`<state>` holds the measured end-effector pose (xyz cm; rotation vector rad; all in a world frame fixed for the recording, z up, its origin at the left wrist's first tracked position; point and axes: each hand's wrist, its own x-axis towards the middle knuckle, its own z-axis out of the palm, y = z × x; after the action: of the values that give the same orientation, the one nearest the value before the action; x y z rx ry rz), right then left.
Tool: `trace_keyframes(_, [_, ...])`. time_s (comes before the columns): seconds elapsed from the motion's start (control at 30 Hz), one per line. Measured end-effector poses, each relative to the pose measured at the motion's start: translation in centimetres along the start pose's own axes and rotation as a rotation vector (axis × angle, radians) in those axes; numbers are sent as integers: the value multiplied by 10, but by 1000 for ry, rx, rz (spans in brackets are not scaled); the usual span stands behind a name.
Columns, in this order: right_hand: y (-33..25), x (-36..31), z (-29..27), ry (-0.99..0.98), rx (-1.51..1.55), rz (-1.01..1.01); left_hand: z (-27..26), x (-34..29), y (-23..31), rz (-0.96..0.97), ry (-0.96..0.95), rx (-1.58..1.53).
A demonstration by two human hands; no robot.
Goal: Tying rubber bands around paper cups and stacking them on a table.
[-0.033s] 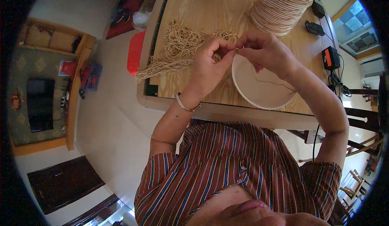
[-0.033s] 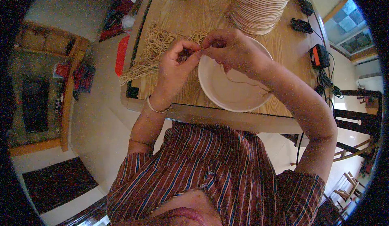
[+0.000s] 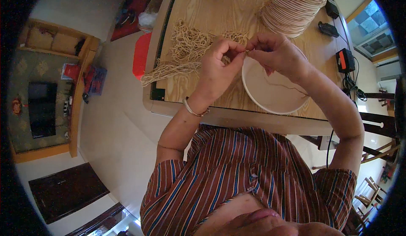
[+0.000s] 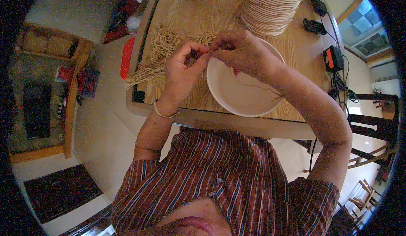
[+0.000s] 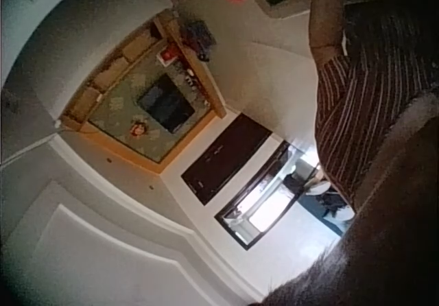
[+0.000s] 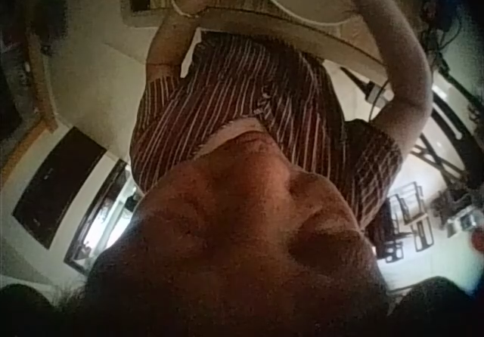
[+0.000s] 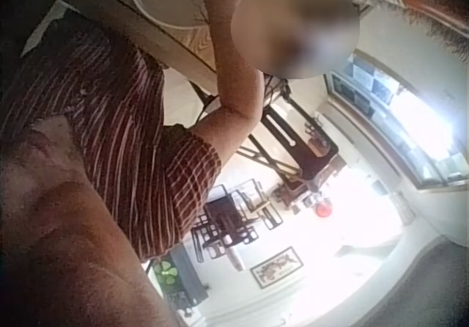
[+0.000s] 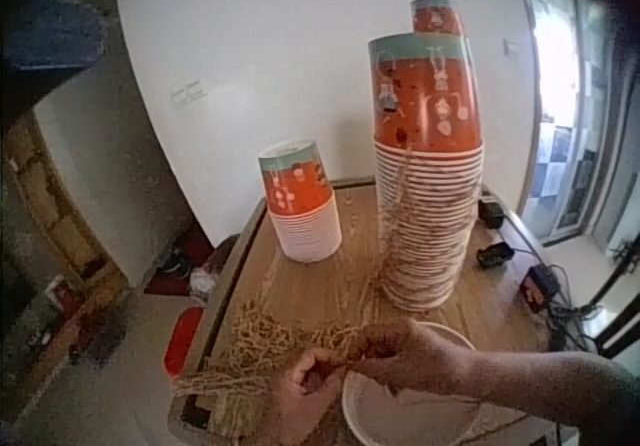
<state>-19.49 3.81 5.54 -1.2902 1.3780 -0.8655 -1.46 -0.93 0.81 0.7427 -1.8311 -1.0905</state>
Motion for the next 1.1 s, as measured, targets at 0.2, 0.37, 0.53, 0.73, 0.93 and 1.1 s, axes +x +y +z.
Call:
trace_keyframes(0.2, [9, -1, 1, 99, -241, -253, 0, -2, 1, 13, 33, 42])
trace_keyframes(0.37, [10, 0, 2, 143, -240, -254, -4, -5, 1, -134, 94, -124])
trace_keyframes(0.53, [8, -2, 4, 116, -174, -192, -2, -1, -5, -89, -51, -117])
trace_keyframes(0.73, [5, -6, 6, 152, -286, -353, -3, 0, -13, -91, -46, -149])
trace_keyframes(0.93, [15, -3, 8, 230, -388, -469, -3, -7, -7, -323, -49, -323])
trace_keyframes(1.1, [15, -3, 7, 200, -340, -414, 2, -8, 0, -301, 72, -582])
